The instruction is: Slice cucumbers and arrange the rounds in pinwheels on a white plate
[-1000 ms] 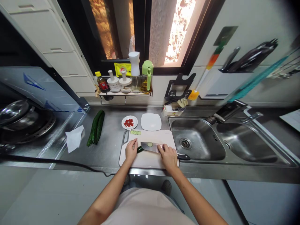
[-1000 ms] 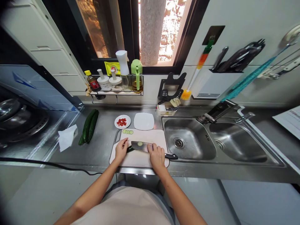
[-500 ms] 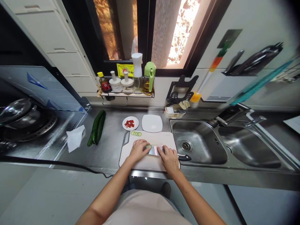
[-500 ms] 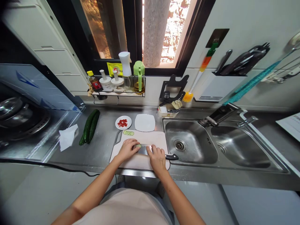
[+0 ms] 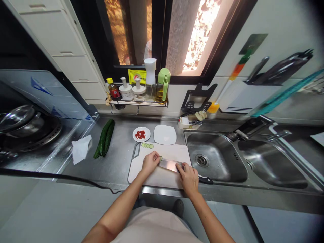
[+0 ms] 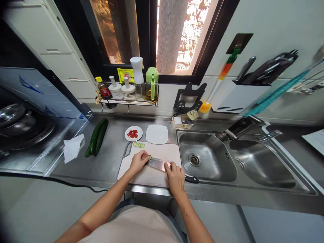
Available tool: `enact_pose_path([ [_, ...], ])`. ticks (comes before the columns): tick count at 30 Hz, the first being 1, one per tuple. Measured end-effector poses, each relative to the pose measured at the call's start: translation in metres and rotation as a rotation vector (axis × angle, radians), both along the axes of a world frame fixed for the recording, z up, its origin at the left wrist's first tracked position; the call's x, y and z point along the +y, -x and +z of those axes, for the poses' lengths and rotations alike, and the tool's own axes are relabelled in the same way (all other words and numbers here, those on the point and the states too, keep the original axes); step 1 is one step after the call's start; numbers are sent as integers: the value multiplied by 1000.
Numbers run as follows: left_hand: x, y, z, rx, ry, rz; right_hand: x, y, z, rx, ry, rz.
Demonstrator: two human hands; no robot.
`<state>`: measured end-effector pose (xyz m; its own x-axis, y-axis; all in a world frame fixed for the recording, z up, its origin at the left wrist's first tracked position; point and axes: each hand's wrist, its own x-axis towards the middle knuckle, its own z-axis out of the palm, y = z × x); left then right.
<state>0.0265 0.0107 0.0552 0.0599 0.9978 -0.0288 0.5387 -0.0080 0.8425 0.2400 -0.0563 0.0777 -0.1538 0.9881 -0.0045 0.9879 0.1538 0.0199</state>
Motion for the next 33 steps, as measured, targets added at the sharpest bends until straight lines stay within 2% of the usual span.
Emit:
enact_pose_path([
  [6,21,17,-33,-137,41,204,-5,-11,-5,-6,-10,-88],
  [12,45,27,-48,-61,39,311,-8,-12,-9,39,-3,-148],
  [18,67,22,-55,51,1,293,-11,-8,-17,116,1,-179],
  [24,78,18,-50,257,66,255,-16,-9,-29,180,-62,-170],
  [28,78,20,-47,356,18,207,-17,-11,-32,208,-91,-154],
  [33,66,27,-53,443,-127,104,-15,-10,-30,231,-69,-161],
])
